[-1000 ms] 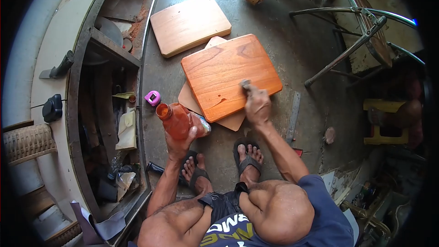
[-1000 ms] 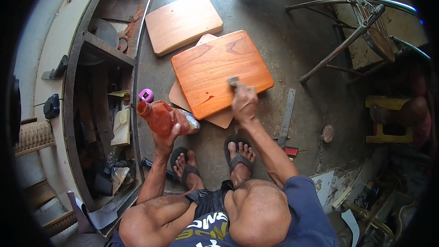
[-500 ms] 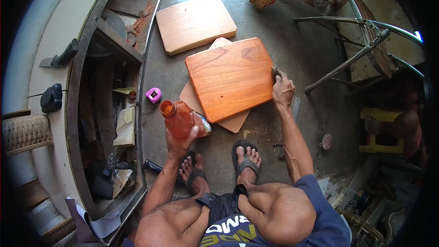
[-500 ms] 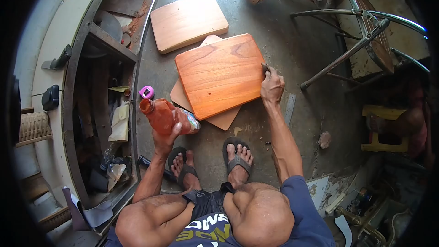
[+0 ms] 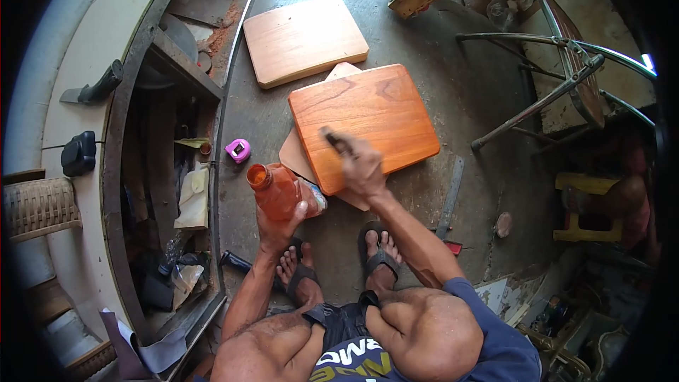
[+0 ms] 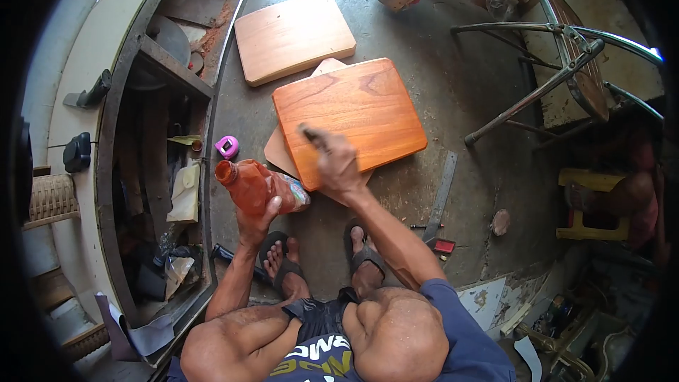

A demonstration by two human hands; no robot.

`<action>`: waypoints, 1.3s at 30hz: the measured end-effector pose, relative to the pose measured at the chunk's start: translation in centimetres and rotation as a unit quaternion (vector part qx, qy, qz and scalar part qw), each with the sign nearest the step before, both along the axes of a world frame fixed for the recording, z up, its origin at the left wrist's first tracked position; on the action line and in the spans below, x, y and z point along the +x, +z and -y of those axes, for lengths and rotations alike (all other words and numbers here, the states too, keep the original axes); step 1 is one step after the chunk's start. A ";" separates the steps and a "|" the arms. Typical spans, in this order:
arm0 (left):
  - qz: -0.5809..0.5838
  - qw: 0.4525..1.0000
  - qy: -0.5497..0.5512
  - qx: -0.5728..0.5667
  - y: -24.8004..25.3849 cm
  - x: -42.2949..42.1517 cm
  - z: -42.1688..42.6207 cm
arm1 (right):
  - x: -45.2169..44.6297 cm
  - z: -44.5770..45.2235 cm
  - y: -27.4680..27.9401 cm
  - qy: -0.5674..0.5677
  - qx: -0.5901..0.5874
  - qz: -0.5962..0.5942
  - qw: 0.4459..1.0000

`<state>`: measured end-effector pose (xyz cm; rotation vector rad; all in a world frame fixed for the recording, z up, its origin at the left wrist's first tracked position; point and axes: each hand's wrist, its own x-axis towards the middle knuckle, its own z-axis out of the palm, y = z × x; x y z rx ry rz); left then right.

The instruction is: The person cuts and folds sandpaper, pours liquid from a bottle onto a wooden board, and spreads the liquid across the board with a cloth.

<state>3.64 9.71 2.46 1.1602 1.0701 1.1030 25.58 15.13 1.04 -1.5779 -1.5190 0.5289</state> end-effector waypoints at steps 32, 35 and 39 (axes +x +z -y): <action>0.047 0.997 -0.038 -0.039 -0.4 0.0 -0.4 | 3.4 -4.2 -3.2 -0.055 0.035 0.210 0.976; 0.025 0.999 -0.021 -0.014 -0.5 0.0 -0.1 | -3.0 -2.9 -1.1 0.077 0.036 0.094 0.992; 0.045 0.999 -0.024 -0.005 1.3 0.4 -1.0 | -1.9 -3.8 -0.4 0.068 0.004 0.004 0.998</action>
